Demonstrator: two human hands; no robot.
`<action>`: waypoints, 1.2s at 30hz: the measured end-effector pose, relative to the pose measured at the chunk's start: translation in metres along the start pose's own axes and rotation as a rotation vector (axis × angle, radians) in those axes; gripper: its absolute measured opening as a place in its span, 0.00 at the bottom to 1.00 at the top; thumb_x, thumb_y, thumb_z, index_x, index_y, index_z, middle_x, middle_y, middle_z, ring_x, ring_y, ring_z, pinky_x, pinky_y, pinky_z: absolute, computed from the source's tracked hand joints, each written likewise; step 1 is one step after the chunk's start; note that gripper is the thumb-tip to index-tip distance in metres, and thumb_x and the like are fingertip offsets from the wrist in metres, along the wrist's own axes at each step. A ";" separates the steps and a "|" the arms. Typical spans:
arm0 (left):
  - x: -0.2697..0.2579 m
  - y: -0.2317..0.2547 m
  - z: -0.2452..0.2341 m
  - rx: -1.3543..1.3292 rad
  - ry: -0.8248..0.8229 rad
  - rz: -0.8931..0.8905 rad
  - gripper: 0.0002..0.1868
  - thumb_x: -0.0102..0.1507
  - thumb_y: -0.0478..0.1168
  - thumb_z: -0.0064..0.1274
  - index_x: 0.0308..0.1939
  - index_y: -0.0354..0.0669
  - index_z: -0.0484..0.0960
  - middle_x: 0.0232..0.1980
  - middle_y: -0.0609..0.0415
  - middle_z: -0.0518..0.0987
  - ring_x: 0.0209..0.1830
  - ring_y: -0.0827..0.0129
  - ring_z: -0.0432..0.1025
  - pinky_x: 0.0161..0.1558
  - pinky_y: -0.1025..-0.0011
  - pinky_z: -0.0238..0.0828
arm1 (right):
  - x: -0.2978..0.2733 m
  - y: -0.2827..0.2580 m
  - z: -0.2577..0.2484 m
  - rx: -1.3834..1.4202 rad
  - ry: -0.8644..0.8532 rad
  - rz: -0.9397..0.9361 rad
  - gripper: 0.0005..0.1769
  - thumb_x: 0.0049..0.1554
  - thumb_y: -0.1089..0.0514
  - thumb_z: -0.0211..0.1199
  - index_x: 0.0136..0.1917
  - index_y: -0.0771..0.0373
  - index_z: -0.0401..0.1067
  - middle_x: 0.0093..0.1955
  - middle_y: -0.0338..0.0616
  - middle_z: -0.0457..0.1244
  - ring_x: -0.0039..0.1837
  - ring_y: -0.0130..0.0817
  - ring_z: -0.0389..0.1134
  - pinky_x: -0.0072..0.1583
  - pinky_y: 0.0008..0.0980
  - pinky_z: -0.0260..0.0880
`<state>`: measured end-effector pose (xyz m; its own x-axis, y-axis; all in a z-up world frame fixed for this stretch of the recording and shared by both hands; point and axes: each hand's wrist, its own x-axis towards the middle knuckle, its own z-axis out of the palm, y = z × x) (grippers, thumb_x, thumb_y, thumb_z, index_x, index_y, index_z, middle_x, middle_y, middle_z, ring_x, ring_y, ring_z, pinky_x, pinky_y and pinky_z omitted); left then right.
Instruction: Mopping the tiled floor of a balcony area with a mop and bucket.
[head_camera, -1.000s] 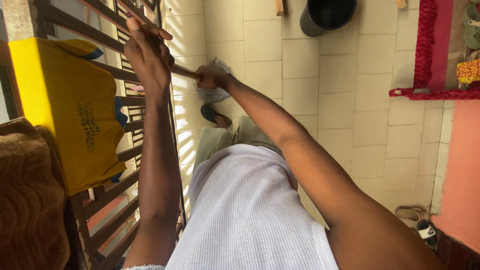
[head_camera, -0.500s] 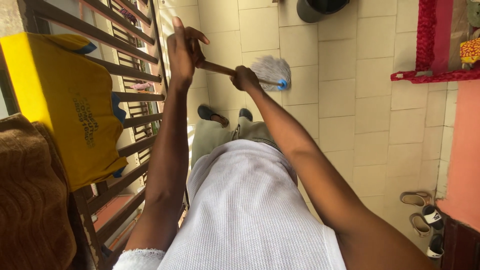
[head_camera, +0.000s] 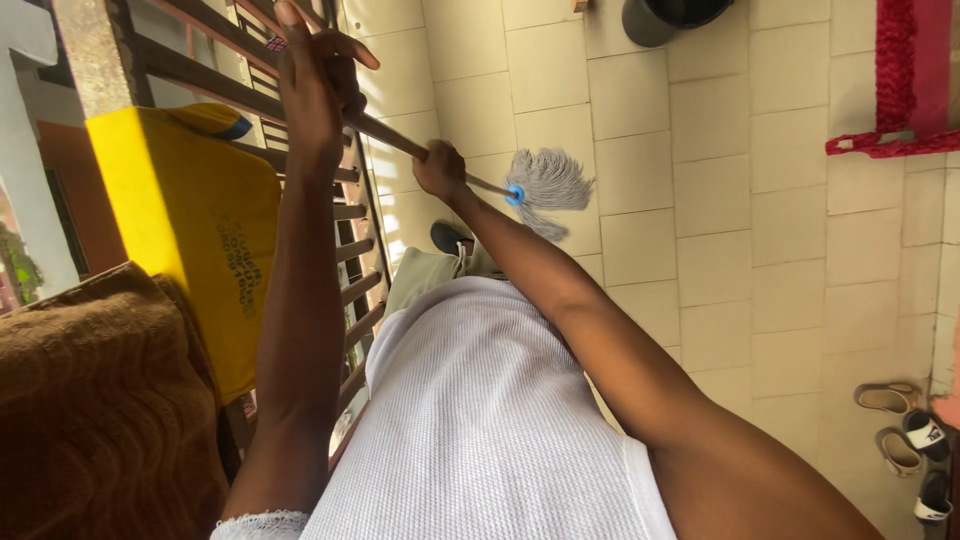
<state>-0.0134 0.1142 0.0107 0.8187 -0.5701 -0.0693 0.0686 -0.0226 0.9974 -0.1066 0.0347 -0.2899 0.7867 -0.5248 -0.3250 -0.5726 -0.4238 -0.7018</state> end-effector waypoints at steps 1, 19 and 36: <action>0.001 -0.002 -0.009 0.003 0.002 -0.002 0.46 0.71 0.73 0.24 0.32 0.36 0.80 0.17 0.63 0.54 0.14 0.78 0.45 0.18 0.73 0.40 | 0.005 -0.009 0.010 0.003 -0.003 0.000 0.17 0.55 0.48 0.64 0.44 0.66 0.75 0.47 0.60 0.69 0.52 0.57 0.72 0.54 0.51 0.73; -0.030 -0.005 -0.012 0.465 0.273 0.359 0.42 0.78 0.62 0.26 0.27 0.35 0.82 0.15 0.60 0.61 0.16 0.77 0.58 0.24 0.71 0.48 | 0.021 -0.066 0.046 0.195 -0.490 -0.438 0.19 0.52 0.47 0.65 0.35 0.67 0.72 0.30 0.52 0.66 0.36 0.43 0.71 0.42 0.42 0.68; -0.060 -0.034 0.046 0.180 0.550 0.241 0.37 0.76 0.63 0.34 0.32 0.33 0.77 0.20 0.63 0.60 0.17 0.81 0.52 0.21 0.74 0.44 | 0.003 -0.017 -0.136 -0.390 -0.837 -0.431 0.18 0.60 0.45 0.60 0.38 0.60 0.77 0.29 0.47 0.68 0.35 0.38 0.73 0.47 0.41 0.73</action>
<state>-0.0914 0.1113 -0.0184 0.9761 -0.0715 0.2053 -0.2124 -0.1118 0.9708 -0.1260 -0.0605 -0.1927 0.7668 0.3512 -0.5374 -0.1196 -0.7443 -0.6570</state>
